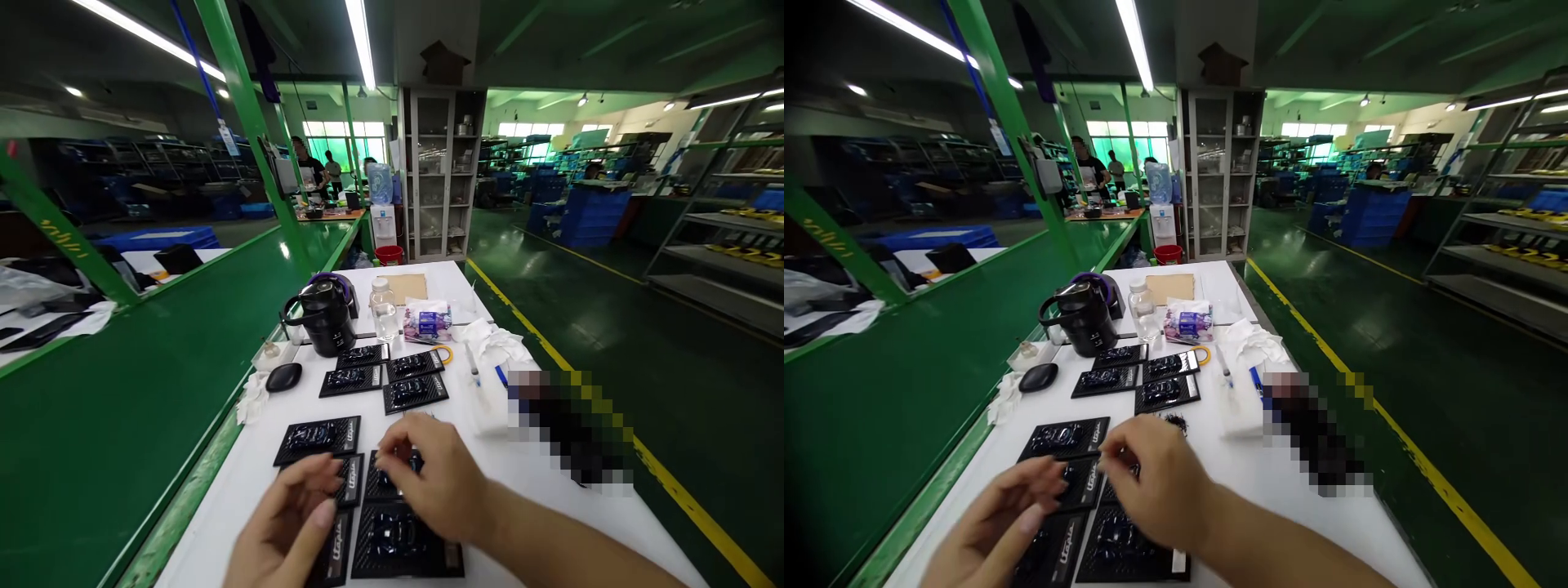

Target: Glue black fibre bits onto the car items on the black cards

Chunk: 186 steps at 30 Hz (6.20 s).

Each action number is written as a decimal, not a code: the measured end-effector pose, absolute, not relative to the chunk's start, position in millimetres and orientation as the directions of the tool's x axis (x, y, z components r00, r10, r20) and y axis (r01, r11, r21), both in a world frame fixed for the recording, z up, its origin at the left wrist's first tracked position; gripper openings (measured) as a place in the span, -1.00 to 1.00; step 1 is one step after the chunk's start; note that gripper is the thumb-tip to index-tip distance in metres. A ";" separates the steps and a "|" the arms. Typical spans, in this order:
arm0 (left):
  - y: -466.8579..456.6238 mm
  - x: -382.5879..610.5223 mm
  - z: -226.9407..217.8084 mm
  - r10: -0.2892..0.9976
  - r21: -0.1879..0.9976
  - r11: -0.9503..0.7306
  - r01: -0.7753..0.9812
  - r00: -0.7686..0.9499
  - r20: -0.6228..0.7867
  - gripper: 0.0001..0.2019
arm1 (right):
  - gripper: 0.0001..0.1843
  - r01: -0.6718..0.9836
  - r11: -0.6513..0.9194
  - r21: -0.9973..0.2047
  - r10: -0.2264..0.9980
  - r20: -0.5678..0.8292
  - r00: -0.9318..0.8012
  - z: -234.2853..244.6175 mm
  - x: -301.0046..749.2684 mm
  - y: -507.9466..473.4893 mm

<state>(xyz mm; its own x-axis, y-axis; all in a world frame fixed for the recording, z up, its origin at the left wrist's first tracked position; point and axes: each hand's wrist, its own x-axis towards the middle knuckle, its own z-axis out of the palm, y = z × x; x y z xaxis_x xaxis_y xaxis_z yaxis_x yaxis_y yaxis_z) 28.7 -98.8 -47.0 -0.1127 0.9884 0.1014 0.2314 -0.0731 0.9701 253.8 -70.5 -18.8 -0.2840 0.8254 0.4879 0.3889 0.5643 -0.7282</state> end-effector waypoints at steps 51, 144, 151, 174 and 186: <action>-115.7 73.8 -33.7 0.949 0.871 -0.314 0.378 0.161 0.272 -0.83 | -0.89 -0.043 0.185 -0.982 0.923 0.188 -0.335 -32.1 244.9 -90.8; -144.6 -19.6 -83.7 0.934 0.725 0.026 0.688 -0.276 0.228 -0.81 | -0.48 0.572 0.752 -0.327 0.650 0.220 -0.728 -69.1 166.8 -124.9; -149.1 -21.9 -85.8 0.946 0.724 0.002 0.690 -0.236 0.223 -0.81 | -0.49 0.549 0.765 -0.338 0.625 0.183 -0.759 -68.8 168.9 -118.6; -148.8 -22.0 -85.4 0.941 0.721 0.041 0.692 -0.269 0.204 -0.74 | -0.48 0.573 0.789 -0.223 0.615 0.252 -0.748 -71.0 167.2 -125.6; -144.5 -22.4 -79.8 0.946 0.768 0.137 0.626 -0.314 0.087 -0.72 | -0.47 0.506 0.843 -0.181 0.537 0.236 -0.810 -77.2 172.4 -118.8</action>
<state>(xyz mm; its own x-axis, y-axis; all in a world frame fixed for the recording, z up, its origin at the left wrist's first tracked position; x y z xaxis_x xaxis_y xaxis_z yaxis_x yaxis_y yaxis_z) -22.4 -144.5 -79.8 -0.3136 0.9455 0.0874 0.6260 0.1367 0.7677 172.4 -118.8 -77.2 -0.8102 0.5365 0.2359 0.5058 0.8434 -0.1811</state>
